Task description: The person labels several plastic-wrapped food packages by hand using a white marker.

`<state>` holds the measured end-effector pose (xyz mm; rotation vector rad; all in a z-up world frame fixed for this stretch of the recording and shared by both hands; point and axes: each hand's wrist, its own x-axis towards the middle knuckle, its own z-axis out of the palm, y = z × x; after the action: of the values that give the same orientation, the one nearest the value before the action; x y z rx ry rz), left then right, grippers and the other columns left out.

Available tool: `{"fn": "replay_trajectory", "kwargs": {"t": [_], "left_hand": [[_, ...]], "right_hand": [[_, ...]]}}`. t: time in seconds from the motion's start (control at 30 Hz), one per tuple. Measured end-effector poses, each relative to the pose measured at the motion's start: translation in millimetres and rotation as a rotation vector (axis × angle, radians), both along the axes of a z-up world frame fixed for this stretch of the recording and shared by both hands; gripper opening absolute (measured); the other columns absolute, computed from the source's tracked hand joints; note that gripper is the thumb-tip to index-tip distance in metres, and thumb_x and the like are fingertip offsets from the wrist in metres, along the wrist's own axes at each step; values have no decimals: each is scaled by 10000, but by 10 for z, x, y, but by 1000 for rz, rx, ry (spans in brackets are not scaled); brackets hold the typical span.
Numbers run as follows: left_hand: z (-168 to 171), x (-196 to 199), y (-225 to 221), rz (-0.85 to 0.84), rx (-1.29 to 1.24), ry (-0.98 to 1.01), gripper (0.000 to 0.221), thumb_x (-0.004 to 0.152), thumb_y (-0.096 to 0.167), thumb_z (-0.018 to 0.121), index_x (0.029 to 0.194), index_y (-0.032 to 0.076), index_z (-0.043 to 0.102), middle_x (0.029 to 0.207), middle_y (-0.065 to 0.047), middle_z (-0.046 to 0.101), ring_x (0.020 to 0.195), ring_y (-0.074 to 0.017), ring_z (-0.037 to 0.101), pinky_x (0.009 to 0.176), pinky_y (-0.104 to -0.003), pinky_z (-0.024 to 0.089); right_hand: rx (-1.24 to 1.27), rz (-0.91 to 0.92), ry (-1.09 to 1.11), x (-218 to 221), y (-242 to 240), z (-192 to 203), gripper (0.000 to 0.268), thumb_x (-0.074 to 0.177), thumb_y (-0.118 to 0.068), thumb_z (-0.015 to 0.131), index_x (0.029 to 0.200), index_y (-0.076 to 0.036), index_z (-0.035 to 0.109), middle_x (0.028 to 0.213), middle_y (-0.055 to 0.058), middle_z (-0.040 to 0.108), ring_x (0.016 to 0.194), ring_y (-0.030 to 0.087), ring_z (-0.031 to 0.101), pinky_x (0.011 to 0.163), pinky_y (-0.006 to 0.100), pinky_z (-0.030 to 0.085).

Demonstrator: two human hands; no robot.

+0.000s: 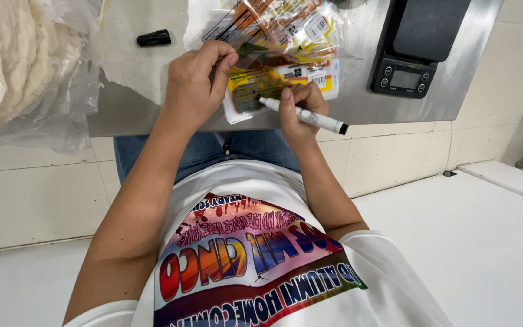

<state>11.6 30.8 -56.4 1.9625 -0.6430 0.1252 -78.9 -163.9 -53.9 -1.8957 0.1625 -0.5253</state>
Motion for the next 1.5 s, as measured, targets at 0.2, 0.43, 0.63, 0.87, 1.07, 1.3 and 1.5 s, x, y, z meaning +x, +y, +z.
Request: {"fn": "replay_trajectory", "kwargs": {"t": [0.2, 0.43, 0.63, 0.87, 1.07, 1.3, 1.5], "left_hand": [[38, 1, 8, -12, 2, 22, 151, 1121, 148, 572, 1049, 41, 651, 829, -62, 675, 665, -255, 629, 632, -393, 470], [123, 15, 28, -22, -4, -8, 90, 1097, 91, 599, 1056, 73, 676, 851, -97, 697, 730, -318, 668, 681, -413, 507], [-47, -9, -14, -24, 5, 3, 91, 1115, 74, 645, 1077, 45, 723, 860, -141, 710, 803, -378, 706, 755, -422, 558], [-268, -57, 46, 67, 24, 31, 55, 1102, 61, 706, 1072, 43, 749, 857, -137, 741, 797, -361, 722, 748, -405, 566], [-301, -48, 68, 70, 21, 44, 76, 1120, 35, 704, 1068, -9, 739, 883, -171, 752, 831, -382, 732, 758, -434, 570], [-320, -55, 59, 84, 20, 60, 92, 1131, 56, 702, 1066, 3, 740, 877, -154, 752, 840, -368, 735, 766, -424, 572], [-263, -19, 10, 68, 10, 64, 95, 1130, 44, 688, 1066, -16, 726, 882, -183, 747, 826, -388, 728, 742, -438, 563]], "right_hand": [[-58, 236, 12, -9, 157, 144, 320, 985, -157, 641, 743, -91, 442, 643, 52, 501, 557, 158, 471, 552, 301, 365], [-3, 211, -95, -18, 114, -47, 292, 948, -128, 682, 710, -72, 523, 633, 87, 583, 505, 180, 529, 494, 295, 398], [367, 96, -183, -23, -243, -60, 231, 1019, -135, 627, 815, -53, 553, 642, 51, 562, 546, 88, 457, 509, 238, 386], [286, -8, -198, 15, -463, -44, 429, 1014, -428, 630, 1025, -1, 664, 679, 50, 588, 578, 64, 473, 517, 226, 381], [198, 38, -217, 47, -425, 133, 269, 957, -302, 740, 980, -37, 701, 739, 71, 605, 596, 104, 514, 525, 254, 411], [162, 114, -257, 15, -452, -17, 265, 861, -251, 851, 948, -48, 704, 753, 77, 611, 609, 116, 551, 538, 244, 425], [349, 57, -191, -50, -530, -314, 374, 1028, -352, 597, 801, -56, 631, 615, 46, 567, 500, 92, 464, 465, 236, 371]]}}
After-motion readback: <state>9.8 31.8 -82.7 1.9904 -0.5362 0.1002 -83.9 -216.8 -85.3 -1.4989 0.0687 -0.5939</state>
